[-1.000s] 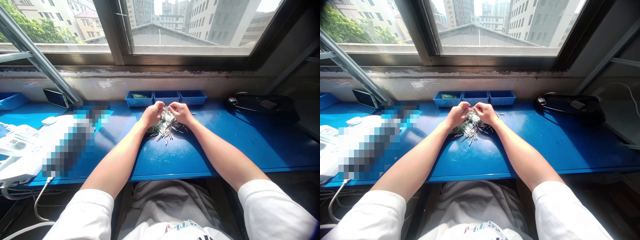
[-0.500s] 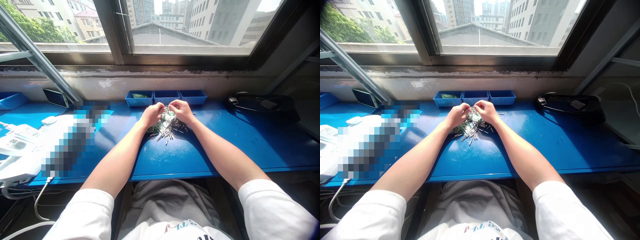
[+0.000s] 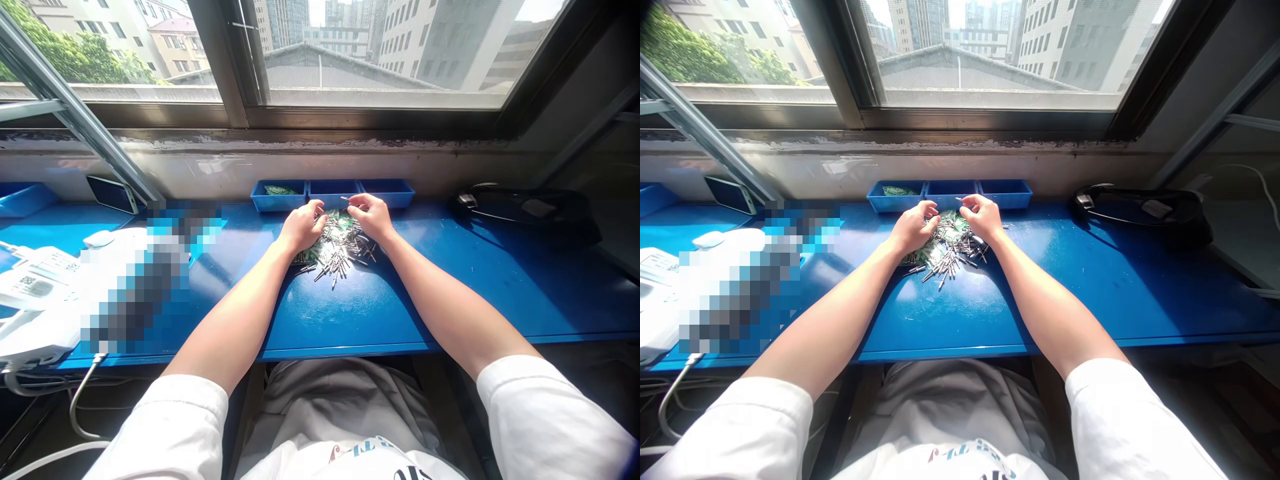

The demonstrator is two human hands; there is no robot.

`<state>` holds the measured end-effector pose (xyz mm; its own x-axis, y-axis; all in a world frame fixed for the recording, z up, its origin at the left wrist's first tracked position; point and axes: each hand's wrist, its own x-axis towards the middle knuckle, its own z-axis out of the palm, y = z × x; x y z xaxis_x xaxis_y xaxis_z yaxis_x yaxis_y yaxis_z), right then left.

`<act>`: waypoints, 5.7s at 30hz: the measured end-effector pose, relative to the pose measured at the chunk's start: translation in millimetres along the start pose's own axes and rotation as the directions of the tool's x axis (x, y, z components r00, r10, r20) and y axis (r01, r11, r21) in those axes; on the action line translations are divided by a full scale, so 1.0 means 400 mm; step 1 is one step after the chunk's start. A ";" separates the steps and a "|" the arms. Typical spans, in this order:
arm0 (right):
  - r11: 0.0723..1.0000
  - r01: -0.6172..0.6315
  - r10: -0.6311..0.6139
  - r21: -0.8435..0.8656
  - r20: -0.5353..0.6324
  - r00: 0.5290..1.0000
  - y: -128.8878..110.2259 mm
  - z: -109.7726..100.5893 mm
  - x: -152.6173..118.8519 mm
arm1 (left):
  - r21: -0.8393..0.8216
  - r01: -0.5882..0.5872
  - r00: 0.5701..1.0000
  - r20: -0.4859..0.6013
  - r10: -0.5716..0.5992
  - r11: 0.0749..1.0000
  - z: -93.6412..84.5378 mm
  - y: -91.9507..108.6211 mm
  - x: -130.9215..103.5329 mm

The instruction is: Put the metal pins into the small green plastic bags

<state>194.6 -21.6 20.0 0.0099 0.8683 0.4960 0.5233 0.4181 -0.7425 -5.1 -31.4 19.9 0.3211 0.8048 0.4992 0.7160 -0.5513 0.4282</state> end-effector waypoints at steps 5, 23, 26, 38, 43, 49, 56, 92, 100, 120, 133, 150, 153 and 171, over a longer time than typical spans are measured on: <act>0.966 -0.051 0.038 -0.255 -0.053 0.998 0.038 -0.021 0.019 | 0.079 -0.024 0.999 0.042 0.021 0.997 0.006 -0.013 0.001; 0.866 -0.018 0.007 -0.500 -0.025 1.000 0.076 -0.027 0.025 | 0.155 -0.077 0.992 0.112 0.060 0.985 0.006 -0.019 -0.003; 0.895 0.129 -0.130 -0.427 0.027 0.991 0.046 -0.027 0.015 | 0.172 -0.093 0.991 0.112 0.075 0.981 0.006 -0.021 -0.003; 0.870 0.422 -0.224 -0.256 0.557 0.799 -0.063 0.019 -0.050 | 0.146 -0.103 0.986 0.147 0.081 0.984 0.008 -0.025 -0.005; 0.873 0.365 -0.169 -0.322 0.502 0.848 -0.060 0.024 -0.052 | 0.138 -0.114 0.985 0.144 0.094 0.984 0.011 -0.026 -0.006; 0.855 0.327 -0.122 -0.404 0.456 0.882 -0.063 0.039 -0.058 | 0.118 -0.121 0.984 0.146 0.104 0.986 0.010 -0.024 -0.006; 0.841 0.368 -0.148 -0.397 0.485 0.862 -0.071 0.040 -0.062 | 0.116 -0.119 0.984 0.144 0.102 0.986 0.009 -0.023 -0.007; 0.891 0.332 -0.189 -0.309 0.413 0.891 -0.072 0.043 -0.059 | -0.256 0.030 0.999 -0.023 -0.038 0.966 0.003 -0.017 0.003; 0.977 0.189 -0.152 -0.099 0.298 0.942 -0.065 0.034 -0.048 | -0.381 -0.102 0.994 -0.066 0.083 0.919 -0.003 0.006 -0.006; 0.953 0.008 -0.102 0.303 0.295 0.950 -0.065 0.026 -0.039 | -0.168 -0.116 0.991 0.044 0.125 0.979 0.005 -0.008 0.001; 0.914 0.091 -0.048 -0.395 0.119 0.992 -0.055 0.036 0.091 | -0.019 -0.040 0.999 -0.019 0.040 0.999 0.007 -0.031 0.004; 0.745 0.143 0.105 -0.652 0.327 0.939 -0.038 0.078 0.130 | 0.053 -0.084 0.996 0.025 0.083 0.995 0.004 -0.025 -0.002; 0.758 0.142 0.097 -0.636 0.326 0.940 -0.035 0.072 0.127 | 0.060 -0.078 0.996 0.035 0.076 0.995 0.004 -0.024 -0.002; 0.854 0.425 -0.304 -0.299 0.375 0.876 -0.068 0.013 -0.041 | 0.057 -0.115 0.989 0.100 0.108 0.992 0.009 -0.028 -0.008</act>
<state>175.6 -45.8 29.5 -0.4701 0.7334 0.4910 0.7065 0.6462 -0.2888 -11.9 -26.7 10.7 0.4572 0.7582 0.4649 0.7085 -0.6265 0.3248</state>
